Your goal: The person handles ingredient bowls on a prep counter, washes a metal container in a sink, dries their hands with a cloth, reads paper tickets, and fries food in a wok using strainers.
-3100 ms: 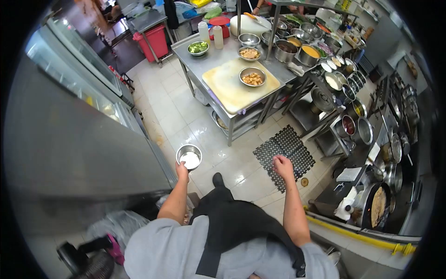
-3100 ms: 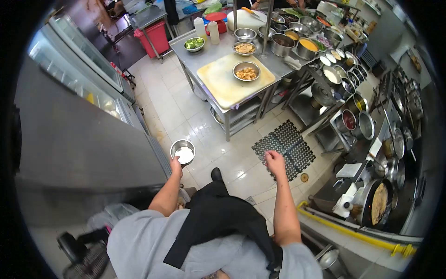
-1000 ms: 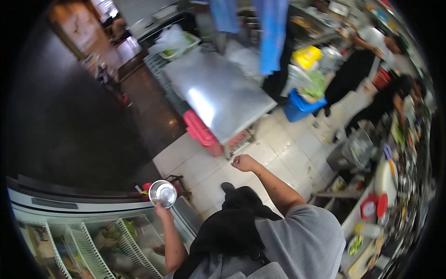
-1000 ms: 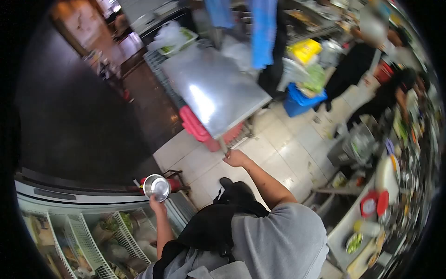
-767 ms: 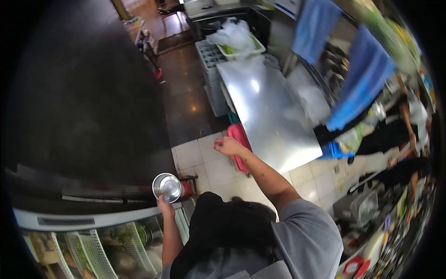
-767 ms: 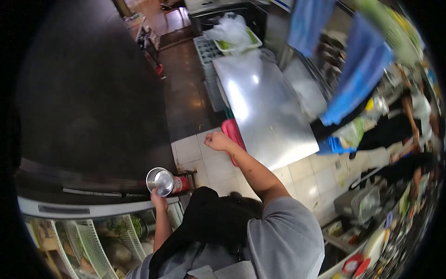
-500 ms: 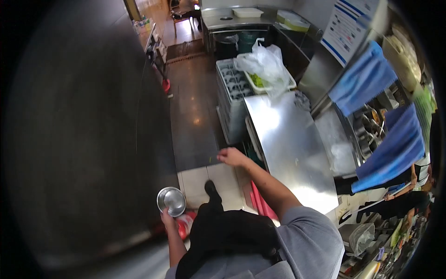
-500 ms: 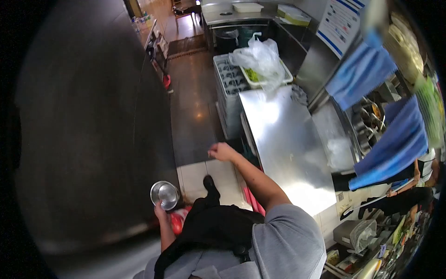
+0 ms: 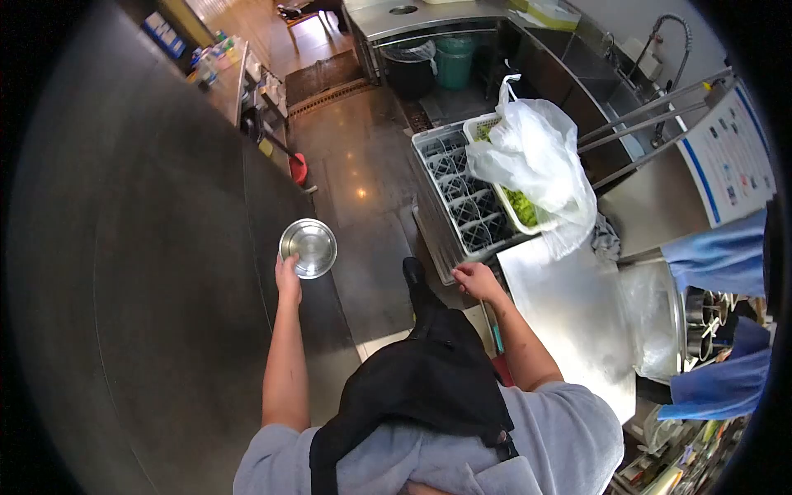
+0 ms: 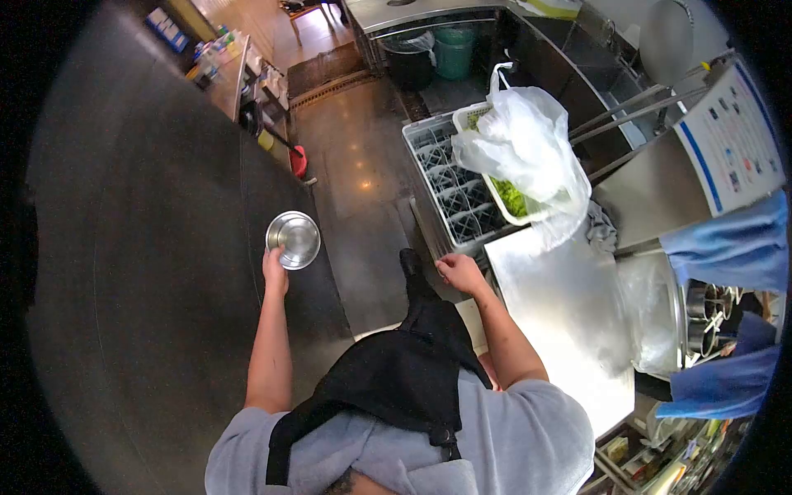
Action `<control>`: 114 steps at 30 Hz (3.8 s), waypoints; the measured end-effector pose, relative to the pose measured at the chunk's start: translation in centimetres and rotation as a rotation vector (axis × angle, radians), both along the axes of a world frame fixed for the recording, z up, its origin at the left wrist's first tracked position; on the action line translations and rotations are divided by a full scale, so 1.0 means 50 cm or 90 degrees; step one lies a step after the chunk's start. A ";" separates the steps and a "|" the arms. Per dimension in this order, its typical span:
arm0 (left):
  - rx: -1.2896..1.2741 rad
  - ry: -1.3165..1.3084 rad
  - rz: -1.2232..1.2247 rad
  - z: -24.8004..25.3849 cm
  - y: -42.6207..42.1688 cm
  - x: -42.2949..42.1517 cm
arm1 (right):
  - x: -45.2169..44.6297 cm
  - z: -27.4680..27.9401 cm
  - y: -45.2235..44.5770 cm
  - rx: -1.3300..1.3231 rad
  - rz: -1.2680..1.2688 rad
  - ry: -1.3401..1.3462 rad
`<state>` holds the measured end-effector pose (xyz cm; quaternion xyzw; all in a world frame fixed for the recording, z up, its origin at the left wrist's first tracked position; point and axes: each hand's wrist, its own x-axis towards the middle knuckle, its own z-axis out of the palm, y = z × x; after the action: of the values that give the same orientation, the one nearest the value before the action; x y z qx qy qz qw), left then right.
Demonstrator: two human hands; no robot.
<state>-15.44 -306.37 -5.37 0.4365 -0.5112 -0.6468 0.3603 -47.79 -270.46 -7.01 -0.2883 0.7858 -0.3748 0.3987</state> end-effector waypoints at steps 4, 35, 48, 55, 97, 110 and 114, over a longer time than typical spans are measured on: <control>0.054 -0.004 0.030 -0.023 -0.187 -0.189 | -0.148 -0.016 -0.266 -0.103 -0.064 -0.068; -0.248 -0.066 -0.664 -0.038 -1.166 -2.050 | -0.848 -0.172 -0.893 0.599 -0.558 0.043; 0.020 -0.062 -0.918 -0.009 -0.662 -2.359 | -1.016 -0.073 -0.874 0.593 -0.565 -0.206; 0.052 -0.023 -0.816 0.040 -0.665 -2.525 | -1.486 0.131 -0.807 0.257 -0.758 0.208; 0.012 -0.098 -0.838 -0.130 -0.291 -3.712 | -3.111 0.104 -0.618 0.006 -0.415 0.352; -0.445 -0.098 -1.060 -0.164 0.066 -3.775 | -2.961 -0.090 -0.390 0.304 -0.457 0.482; -0.420 -0.147 -1.033 -0.188 0.093 -3.744 | -2.995 -0.147 -0.367 0.062 -0.432 0.199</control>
<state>-202.64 -301.71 -14.75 -0.1244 -0.8573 -0.4745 -0.1562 -197.57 -288.79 -14.37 -0.0458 0.9048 -0.3994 0.1401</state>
